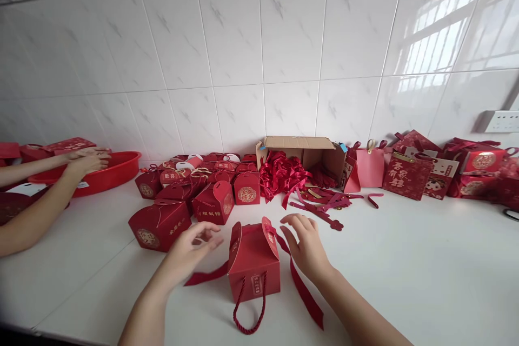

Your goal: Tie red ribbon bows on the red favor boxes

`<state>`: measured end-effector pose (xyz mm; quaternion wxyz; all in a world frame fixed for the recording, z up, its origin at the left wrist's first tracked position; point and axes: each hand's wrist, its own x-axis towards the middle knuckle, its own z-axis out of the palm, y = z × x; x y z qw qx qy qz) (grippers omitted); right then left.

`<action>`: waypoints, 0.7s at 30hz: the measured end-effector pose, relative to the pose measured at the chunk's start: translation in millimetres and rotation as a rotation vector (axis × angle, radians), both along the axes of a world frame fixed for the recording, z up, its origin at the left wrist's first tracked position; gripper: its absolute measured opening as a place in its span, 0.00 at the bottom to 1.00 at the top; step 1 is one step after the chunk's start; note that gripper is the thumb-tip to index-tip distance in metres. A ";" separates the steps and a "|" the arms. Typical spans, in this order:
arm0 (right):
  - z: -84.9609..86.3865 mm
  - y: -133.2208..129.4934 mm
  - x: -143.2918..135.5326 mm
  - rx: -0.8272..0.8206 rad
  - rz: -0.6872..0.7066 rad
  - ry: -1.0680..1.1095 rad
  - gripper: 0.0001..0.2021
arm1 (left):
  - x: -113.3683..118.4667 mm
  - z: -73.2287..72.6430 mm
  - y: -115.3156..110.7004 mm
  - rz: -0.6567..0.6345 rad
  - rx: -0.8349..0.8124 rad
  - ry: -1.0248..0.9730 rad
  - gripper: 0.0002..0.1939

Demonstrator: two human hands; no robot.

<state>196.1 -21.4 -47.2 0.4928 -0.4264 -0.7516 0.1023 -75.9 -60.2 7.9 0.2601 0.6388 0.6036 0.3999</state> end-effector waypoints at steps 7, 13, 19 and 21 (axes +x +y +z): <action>36.1 -19.7 8.5 -0.451 0.358 0.052 0.22 | 5.0 21.5 -49.8 -0.245 -0.397 0.176 0.18; 26.4 -14.6 18.8 -1.041 0.519 -0.115 0.36 | 14.3 -3.2 -38.1 -0.363 -0.611 0.208 0.29; 28.6 -9.4 22.2 -0.862 0.405 0.091 0.36 | 7.4 -7.2 -14.3 0.016 -0.291 -0.357 0.34; 35.5 -11.3 19.9 -0.717 0.417 0.307 0.34 | 10.6 1.1 -10.1 0.004 -0.177 -0.616 0.34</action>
